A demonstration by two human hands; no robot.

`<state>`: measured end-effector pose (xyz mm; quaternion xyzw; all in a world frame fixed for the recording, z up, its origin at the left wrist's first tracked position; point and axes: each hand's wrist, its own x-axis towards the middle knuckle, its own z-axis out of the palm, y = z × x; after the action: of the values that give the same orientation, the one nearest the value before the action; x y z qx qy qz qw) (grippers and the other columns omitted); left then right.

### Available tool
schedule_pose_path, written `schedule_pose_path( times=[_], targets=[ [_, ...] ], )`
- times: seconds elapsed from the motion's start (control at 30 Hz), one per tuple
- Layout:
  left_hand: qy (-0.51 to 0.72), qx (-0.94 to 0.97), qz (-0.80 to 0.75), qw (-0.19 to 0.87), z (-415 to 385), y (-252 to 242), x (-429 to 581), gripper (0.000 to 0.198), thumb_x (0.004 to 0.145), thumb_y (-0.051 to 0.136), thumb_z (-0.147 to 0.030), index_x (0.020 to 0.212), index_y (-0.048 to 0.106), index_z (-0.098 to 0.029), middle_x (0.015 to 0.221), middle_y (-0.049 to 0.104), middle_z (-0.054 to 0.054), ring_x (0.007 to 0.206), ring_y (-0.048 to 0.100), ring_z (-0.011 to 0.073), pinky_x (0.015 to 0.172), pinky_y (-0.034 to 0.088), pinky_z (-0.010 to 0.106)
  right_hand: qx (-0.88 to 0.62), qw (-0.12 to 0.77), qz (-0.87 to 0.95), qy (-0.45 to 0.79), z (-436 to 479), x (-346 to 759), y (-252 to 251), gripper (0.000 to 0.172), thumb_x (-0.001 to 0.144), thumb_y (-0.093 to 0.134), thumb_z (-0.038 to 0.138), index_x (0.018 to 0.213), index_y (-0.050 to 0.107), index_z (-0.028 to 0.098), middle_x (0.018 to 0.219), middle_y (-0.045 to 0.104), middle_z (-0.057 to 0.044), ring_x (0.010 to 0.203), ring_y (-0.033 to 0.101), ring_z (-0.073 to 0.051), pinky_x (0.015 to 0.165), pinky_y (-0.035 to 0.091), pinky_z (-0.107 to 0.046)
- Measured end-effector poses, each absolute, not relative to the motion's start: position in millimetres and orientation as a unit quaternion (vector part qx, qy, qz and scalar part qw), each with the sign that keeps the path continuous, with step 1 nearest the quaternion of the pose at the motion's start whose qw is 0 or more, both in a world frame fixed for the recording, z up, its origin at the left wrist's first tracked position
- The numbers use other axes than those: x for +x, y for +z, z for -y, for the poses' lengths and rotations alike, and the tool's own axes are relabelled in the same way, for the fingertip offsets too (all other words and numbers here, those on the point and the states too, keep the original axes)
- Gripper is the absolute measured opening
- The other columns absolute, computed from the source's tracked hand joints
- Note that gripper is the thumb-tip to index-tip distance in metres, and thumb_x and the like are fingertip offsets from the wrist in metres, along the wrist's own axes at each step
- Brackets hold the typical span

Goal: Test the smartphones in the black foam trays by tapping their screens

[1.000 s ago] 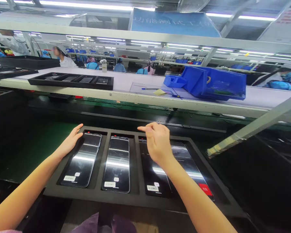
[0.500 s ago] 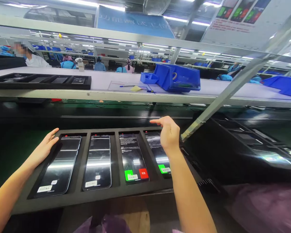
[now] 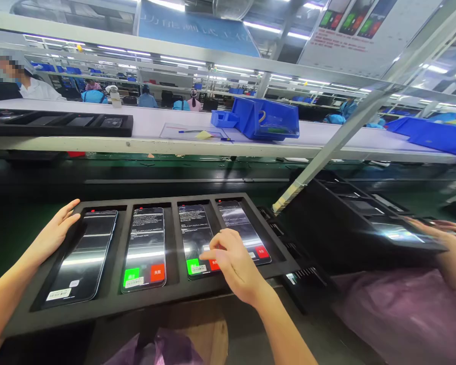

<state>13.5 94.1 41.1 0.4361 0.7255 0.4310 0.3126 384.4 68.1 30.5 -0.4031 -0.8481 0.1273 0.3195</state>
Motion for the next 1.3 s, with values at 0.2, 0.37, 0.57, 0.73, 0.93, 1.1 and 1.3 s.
schedule_pose_path(
  times=[0.2, 0.37, 0.57, 0.73, 0.93, 1.1, 1.3],
  targets=[
    [0.442, 0.452, -0.721, 0.283, -97.1, 35.5, 11.9, 0.054, 0.084, 0.04, -0.031, 0.136, 0.035, -0.015, 0.143, 0.04, 0.013, 0.134, 0.033, 0.0226, 0.11, 0.023, 0.038, -0.399, 0.257, 0.862, 0.178, -61.8, 381.4, 31.2, 0.052, 0.093, 0.021, 0.029, 0.079, 0.07, 0.028, 0.081, 0.051, -0.004, 0.087, 0.046, -0.018, 0.09, 0.039, -0.04],
    [0.488, 0.519, -0.679, 0.175, -58.9, 30.0, -2.1, 0.023, 0.085, 0.042, -0.037, 0.094, 0.063, -0.033, 0.137, 0.046, -0.008, 0.129, 0.039, 0.0215, 0.111, 0.025, 0.036, -0.428, 0.224, 0.847, 0.22, -60.3, 386.5, 38.9, 0.05, 0.092, 0.023, 0.028, 0.07, 0.068, 0.026, 0.084, 0.051, -0.004, 0.09, 0.045, -0.018, 0.085, 0.042, -0.037],
    [0.272, 0.822, -0.486, 0.116, 4.2, 23.1, -13.7, 0.042, 0.088, 0.027, -0.052, 0.089, 0.069, -0.045, 0.126, 0.058, -0.009, 0.122, 0.045, 0.0257, 0.098, 0.042, 0.043, -0.477, 0.212, 0.834, 0.181, -64.3, 388.0, 38.7, 0.047, 0.092, 0.022, 0.03, 0.079, 0.068, 0.027, 0.088, 0.052, -0.004, 0.091, 0.046, -0.02, 0.086, 0.04, -0.042],
    [0.21, 0.794, -0.571, 0.006, -2.0, 27.2, -14.8, 0.04, 0.091, 0.029, -0.044, 0.098, 0.068, -0.038, 0.132, 0.052, -0.005, 0.125, 0.04, 0.0275, 0.102, 0.035, 0.05, -0.502, 0.271, 0.809, 0.141, -68.1, 391.5, 31.6, 0.044, 0.093, 0.023, 0.035, 0.096, 0.067, 0.029, 0.089, 0.051, -0.005, 0.091, 0.046, -0.021, 0.088, 0.036, -0.045],
    [0.245, 0.812, -0.528, 0.036, 8.4, 27.3, -20.2, 0.045, 0.091, 0.022, -0.048, 0.103, 0.065, -0.042, 0.139, 0.042, -0.007, 0.129, 0.035, 0.0277, 0.102, 0.036, 0.05, -0.477, 0.249, 0.809, 0.236, -62.3, 405.0, 33.6, 0.051, 0.092, 0.022, 0.036, 0.074, 0.069, 0.029, 0.095, 0.05, -0.004, 0.096, 0.045, -0.02, 0.091, 0.036, -0.04],
    [0.222, 0.837, -0.493, 0.082, 17.9, 24.7, -16.4, 0.054, 0.091, 0.015, -0.051, 0.095, 0.068, -0.041, 0.135, 0.048, -0.004, 0.129, 0.035, 0.0252, 0.099, 0.04, 0.044, -0.481, 0.201, 0.816, 0.251, -60.4, 401.4, 38.9, 0.052, 0.091, 0.022, 0.036, 0.072, 0.069, 0.028, 0.096, 0.051, -0.004, 0.097, 0.045, -0.02, 0.091, 0.038, -0.041],
    [0.194, 0.779, -0.594, -0.055, -2.7, 25.2, -29.4, 0.045, 0.09, 0.028, -0.048, 0.103, 0.068, -0.034, 0.135, 0.048, 0.004, 0.126, 0.038, 0.0334, 0.102, 0.029, 0.058, -0.532, 0.23, 0.809, 0.095, -68.8, 413.9, 33.8, 0.046, 0.09, 0.024, 0.038, 0.095, 0.07, 0.031, 0.099, 0.055, -0.005, 0.099, 0.048, -0.022, 0.096, 0.033, -0.047]
  ],
)
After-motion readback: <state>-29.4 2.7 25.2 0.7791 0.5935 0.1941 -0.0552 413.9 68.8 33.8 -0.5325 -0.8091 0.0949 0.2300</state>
